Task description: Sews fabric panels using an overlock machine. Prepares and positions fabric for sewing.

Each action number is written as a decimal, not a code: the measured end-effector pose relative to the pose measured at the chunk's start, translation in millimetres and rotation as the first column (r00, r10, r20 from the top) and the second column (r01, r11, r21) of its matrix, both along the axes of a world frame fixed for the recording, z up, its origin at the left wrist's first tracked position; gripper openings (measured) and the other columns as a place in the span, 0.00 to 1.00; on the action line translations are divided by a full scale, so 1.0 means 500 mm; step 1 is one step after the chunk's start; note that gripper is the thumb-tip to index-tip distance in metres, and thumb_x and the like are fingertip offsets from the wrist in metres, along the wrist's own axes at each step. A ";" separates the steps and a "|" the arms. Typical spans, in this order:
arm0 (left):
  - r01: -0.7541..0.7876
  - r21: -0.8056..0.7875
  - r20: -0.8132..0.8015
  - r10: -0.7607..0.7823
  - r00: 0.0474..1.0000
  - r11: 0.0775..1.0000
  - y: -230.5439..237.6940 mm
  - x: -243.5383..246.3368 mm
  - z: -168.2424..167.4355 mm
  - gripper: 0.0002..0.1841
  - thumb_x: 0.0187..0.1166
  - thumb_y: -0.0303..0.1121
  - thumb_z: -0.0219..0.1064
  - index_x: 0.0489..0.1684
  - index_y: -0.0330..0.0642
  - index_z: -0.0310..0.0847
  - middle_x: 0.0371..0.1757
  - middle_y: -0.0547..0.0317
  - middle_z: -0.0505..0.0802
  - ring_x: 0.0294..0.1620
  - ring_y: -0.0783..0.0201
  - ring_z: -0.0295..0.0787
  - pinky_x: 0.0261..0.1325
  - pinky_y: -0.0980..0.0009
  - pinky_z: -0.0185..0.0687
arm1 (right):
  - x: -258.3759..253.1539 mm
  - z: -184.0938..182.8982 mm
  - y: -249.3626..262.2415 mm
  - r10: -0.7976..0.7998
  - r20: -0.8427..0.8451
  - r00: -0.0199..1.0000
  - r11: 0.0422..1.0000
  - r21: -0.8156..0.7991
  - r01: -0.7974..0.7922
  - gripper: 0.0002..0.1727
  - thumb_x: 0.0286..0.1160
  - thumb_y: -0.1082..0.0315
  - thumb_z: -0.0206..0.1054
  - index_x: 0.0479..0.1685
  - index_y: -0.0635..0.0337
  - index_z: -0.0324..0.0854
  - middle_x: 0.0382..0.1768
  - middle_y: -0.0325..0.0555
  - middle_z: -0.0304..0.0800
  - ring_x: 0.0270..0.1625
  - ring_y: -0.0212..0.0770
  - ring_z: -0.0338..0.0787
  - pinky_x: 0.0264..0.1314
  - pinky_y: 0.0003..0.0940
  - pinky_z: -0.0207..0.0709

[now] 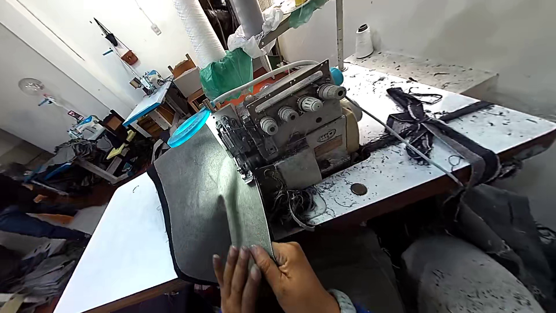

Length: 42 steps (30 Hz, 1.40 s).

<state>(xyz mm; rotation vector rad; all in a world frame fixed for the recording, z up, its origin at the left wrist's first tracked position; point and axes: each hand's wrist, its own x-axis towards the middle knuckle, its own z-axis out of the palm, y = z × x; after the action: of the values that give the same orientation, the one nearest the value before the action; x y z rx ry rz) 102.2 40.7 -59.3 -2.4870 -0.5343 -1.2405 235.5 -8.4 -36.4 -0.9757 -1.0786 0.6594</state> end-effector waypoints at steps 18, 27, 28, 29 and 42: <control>0.256 0.065 -0.680 -0.145 0.719 0.965 0.189 0.008 0.284 0.17 0.82 0.20 0.57 0.62 0.42 0.85 0.56 0.57 0.97 0.65 0.59 0.93 0.79 0.56 0.77 | 0.087 0.133 0.097 0.219 -0.419 0.881 0.794 -0.449 -0.411 0.25 0.97 0.63 0.44 0.28 0.64 0.77 0.19 0.42 0.88 0.21 0.35 0.91 0.28 0.29 0.88; 0.271 -0.010 -0.675 -0.206 0.709 0.963 0.207 -0.001 0.255 0.16 0.81 0.21 0.56 0.61 0.36 0.86 0.57 0.48 0.96 0.64 0.53 0.93 0.77 0.54 0.81 | 0.053 0.038 0.033 -0.019 0.070 0.997 0.993 -0.118 0.027 0.27 0.90 0.65 0.46 0.26 0.61 0.88 0.25 0.39 0.93 0.29 0.28 0.92 0.35 0.27 0.87; 0.268 -0.022 -0.645 -0.219 0.732 0.963 0.190 -0.016 0.238 0.16 0.85 0.23 0.56 0.63 0.37 0.85 0.60 0.46 0.94 0.66 0.51 0.91 0.76 0.53 0.81 | 0.057 0.016 0.034 -0.192 0.218 0.957 0.981 0.037 0.189 0.26 0.89 0.65 0.48 0.25 0.62 0.88 0.26 0.42 0.92 0.31 0.31 0.91 0.36 0.27 0.84; 0.277 -0.019 -0.625 -0.227 0.747 0.961 0.176 -0.038 0.215 0.16 0.87 0.25 0.55 0.65 0.39 0.84 0.64 0.46 0.93 0.69 0.51 0.89 0.76 0.54 0.80 | 0.069 -0.003 0.037 -0.326 0.361 0.874 0.944 0.166 0.284 0.25 0.88 0.63 0.49 0.26 0.61 0.89 0.31 0.44 0.95 0.37 0.35 0.93 0.42 0.29 0.86; 0.047 -0.658 -0.507 -0.488 0.711 0.752 -0.068 -0.046 -0.083 0.25 0.74 0.40 0.75 0.65 0.32 0.86 0.67 0.38 0.91 0.73 0.39 0.85 0.79 0.46 0.74 | 0.151 0.079 0.130 0.645 0.639 0.420 0.583 -0.766 0.271 0.51 0.80 0.25 0.47 0.54 0.75 0.82 0.59 0.71 0.87 0.70 0.66 0.84 0.71 0.63 0.71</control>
<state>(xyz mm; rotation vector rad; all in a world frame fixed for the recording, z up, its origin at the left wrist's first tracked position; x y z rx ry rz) 79.3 6.9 -101.1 -3.4021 -0.3869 -0.1355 311.3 56.8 3.2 -2.2106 -1.9876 0.8900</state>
